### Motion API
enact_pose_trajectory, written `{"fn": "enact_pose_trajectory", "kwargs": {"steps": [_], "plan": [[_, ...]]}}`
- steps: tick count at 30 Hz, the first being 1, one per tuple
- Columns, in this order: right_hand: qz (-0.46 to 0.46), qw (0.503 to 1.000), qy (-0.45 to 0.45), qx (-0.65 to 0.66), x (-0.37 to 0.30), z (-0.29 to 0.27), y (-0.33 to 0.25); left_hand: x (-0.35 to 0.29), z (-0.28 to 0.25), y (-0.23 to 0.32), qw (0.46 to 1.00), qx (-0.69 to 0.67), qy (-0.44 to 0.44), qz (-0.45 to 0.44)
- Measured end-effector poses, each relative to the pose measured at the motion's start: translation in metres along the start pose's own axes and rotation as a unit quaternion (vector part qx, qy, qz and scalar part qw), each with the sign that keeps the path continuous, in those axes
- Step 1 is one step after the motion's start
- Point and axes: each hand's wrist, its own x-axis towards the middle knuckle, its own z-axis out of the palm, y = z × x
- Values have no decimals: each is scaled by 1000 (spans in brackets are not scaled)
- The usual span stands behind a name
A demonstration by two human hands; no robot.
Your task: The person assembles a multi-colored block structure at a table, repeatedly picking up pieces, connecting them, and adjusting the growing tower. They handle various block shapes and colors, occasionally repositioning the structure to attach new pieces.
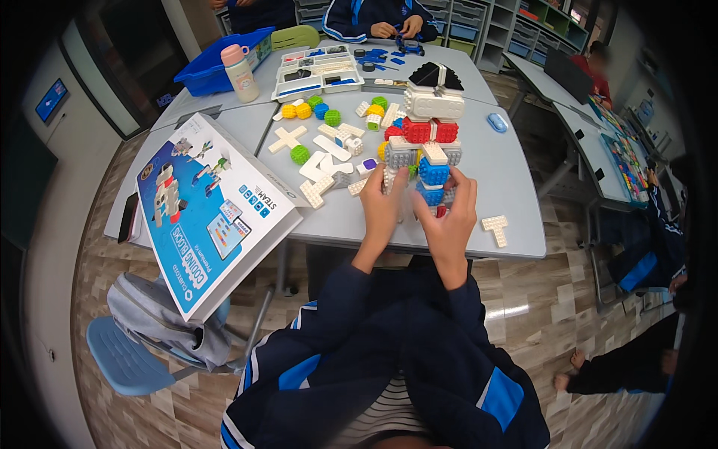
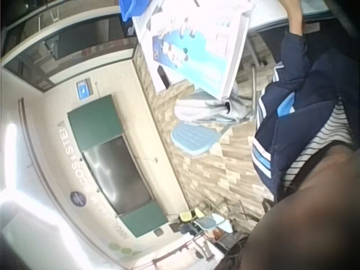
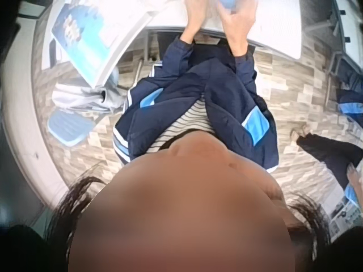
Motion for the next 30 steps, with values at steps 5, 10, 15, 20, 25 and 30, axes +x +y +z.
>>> {"fn": "enact_pose_trajectory", "kwargs": {"steps": [5, 10, 15, 20, 25, 30], "plan": [[-36, 996, 52, -58, 12, 6, 5, -6, 2, -8, 999, 31, 0, 13], [-62, 995, 59, -47, 10, 5, 14, -4, 1, -4, 999, 19, -29, 9], [-38, 998, 46, 11, 6, 3, 18, 11, -1, 23, 983, -145, -83, 81], [-29, 998, 41, 27, 5, 2, 19, 27, -6, 38, 988, -49, -135, 63], [-3, 999, 27, 38, 3, -3, 17, 21, -3, 41, 983, -114, -138, 25], [69, 990, -46, 112, 3, -17, 14, 24, -10, 50, 975, -123, -183, 3]]}}
